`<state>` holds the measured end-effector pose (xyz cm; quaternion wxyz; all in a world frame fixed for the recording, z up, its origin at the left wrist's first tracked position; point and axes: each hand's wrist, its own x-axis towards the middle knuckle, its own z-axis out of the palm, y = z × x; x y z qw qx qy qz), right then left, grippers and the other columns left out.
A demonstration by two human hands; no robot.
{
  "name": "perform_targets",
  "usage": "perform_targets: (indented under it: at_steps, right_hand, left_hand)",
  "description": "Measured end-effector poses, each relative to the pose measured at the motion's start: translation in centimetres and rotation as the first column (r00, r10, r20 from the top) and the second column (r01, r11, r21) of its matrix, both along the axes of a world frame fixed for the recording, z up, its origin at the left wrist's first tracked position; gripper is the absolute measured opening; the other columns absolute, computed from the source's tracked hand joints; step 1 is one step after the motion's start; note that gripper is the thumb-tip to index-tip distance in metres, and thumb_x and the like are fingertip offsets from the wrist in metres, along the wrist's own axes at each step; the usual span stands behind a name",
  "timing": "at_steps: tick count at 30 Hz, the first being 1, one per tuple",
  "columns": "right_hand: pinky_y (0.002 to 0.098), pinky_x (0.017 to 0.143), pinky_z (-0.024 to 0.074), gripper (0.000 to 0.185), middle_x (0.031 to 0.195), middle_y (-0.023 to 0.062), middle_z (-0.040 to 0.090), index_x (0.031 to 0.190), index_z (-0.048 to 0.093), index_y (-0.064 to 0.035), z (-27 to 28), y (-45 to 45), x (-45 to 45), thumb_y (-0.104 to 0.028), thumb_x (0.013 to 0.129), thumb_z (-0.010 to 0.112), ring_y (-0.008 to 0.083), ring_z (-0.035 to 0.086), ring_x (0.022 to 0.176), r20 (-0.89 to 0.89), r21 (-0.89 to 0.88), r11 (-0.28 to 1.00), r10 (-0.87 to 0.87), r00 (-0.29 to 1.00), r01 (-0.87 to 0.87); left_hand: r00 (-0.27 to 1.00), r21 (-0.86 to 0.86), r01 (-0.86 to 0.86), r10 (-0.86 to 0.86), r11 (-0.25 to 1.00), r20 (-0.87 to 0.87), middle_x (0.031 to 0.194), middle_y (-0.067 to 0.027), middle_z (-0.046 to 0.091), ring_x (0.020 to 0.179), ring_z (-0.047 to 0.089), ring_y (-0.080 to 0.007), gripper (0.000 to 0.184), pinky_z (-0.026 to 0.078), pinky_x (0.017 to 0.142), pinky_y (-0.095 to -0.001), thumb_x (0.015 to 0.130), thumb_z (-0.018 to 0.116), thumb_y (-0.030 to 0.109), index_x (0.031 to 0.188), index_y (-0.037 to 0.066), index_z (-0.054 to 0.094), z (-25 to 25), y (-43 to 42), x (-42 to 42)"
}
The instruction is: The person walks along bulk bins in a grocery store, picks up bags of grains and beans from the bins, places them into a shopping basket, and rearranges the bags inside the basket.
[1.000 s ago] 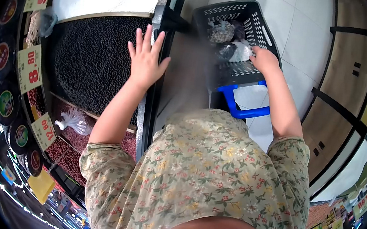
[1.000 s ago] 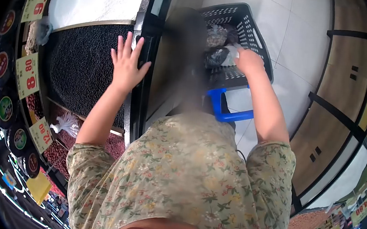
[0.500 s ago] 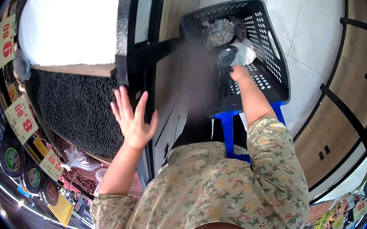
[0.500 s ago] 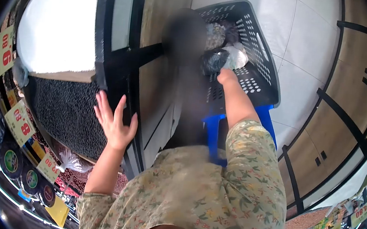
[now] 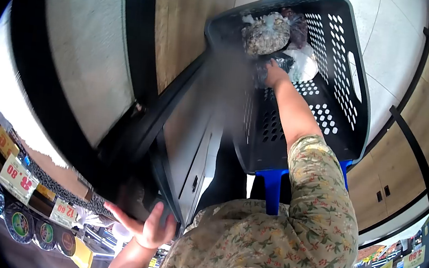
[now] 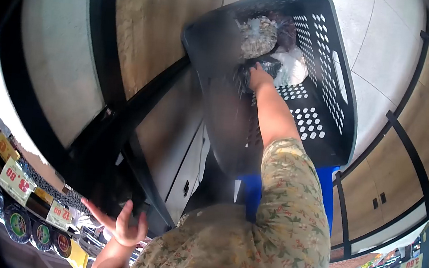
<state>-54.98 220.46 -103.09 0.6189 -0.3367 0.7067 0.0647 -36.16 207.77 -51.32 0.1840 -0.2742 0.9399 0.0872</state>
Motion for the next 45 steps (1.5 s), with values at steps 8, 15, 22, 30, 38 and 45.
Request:
perform_targets:
  at_steps: [8, 15, 22, 30, 38, 45]
  right_hand:
    - [0.0398, 0.096, 0.0465, 0.080, 0.155, 0.0124, 0.006, 0.143, 0.031, -0.0234, -4.0, 0.9, -0.6, -0.001, 0.072, 0.059, 0.0334, 0.052, 0.119, -0.005, 0.050, 0.998, -0.033, 0.999, 0.033]
    - [0.0395, 0.097, 0.0451, 0.091, 0.152, 0.0167, 0.017, 0.146, 0.022, -0.0212, -6.4, 2.0, -0.2, 0.002, 0.067, 0.063, 0.0339, 0.049, 0.121, -0.005, 0.051, 0.998, 0.032, 0.999, -0.031]
    - [0.0413, 0.093, 0.0460, 0.078, 0.112, 0.0176, 0.063, 0.132, 0.037, -0.0014, -4.2, 1.6, 0.6, -0.028, 0.071, 0.078, 0.0333, 0.059, 0.107, -0.132, 0.137, 0.984, -0.099, 0.986, 0.117]
    - [0.0385, 0.089, 0.0503, 0.028, 0.118, 0.0117, 0.063, 0.109, 0.067, -0.0080, 0.6, 2.6, 0.7, -0.011, 0.087, 0.050, 0.0282, 0.060, 0.110, -0.065, 0.255, 0.967, 0.044, 0.997, -0.026]
    - [0.0391, 0.090, 0.0489, 0.029, 0.112, 0.0182, 0.063, 0.106, 0.068, -0.0048, 5.2, 4.0, -2.7, -0.012, 0.081, 0.055, 0.0316, 0.060, 0.107, -0.185, 0.152, 0.987, -0.018, 0.983, 0.047]
    - [0.0417, 0.086, 0.0496, 0.028, 0.102, 0.0208, 0.065, 0.100, 0.068, -0.0029, 16.4, 3.3, -6.6, -0.011, 0.079, 0.052, 0.0343, 0.063, 0.099, -0.252, -0.051, 0.983, 0.160, 0.954, -0.178]
  left_hand:
    - [0.968, -0.090, 0.252, -0.253, 0.964, 0.004, 0.117, -0.0048, 0.046, 0.122, 0.042, -0.0395, 0.048, 0.021, 0.088, -0.0824, 0.072, 0.066, 0.020, 0.119, 0.018, 0.056, -0.1, 1.0, 0.8]
    - [0.979, -0.071, 0.197, -0.201, 0.978, -0.042, 0.122, -0.0138, 0.042, 0.123, 0.039, -0.0448, 0.045, 0.022, 0.092, -0.0780, 0.069, 0.067, 0.017, 0.113, 0.015, 0.059, -0.5, 1.3, 0.3]
    - [0.980, -0.065, 0.181, -0.185, 0.981, -0.068, 0.127, -0.0227, 0.037, 0.123, 0.036, -0.0501, 0.043, 0.023, 0.096, -0.0736, 0.066, 0.068, 0.014, 0.108, 0.013, 0.061, -0.7, 1.2, -0.1]
    - [0.983, -0.052, 0.111, -0.117, 0.992, -0.141, 0.133, -0.0330, 0.033, 0.124, 0.033, -0.0561, 0.040, 0.024, 0.101, -0.0685, 0.062, 0.069, 0.011, 0.101, 0.010, 0.064, -0.8, 0.6, -0.8]
    - [0.988, 0.002, -0.091, 0.090, 0.996, -0.126, 0.142, -0.0390, 0.020, 0.133, 0.019, -0.0547, 0.050, 0.017, 0.107, -0.0598, 0.060, 0.072, 0.021, 0.109, 0.013, 0.066, -0.4, 0.0, 0.9]
    - [0.963, 0.035, -0.133, 0.137, 0.991, -0.232, 0.146, -0.0317, 0.022, 0.137, 0.021, -0.0475, 0.052, 0.015, 0.108, -0.0569, 0.061, 0.073, 0.028, 0.112, 0.019, 0.064, -0.3, -0.1, 1.3]
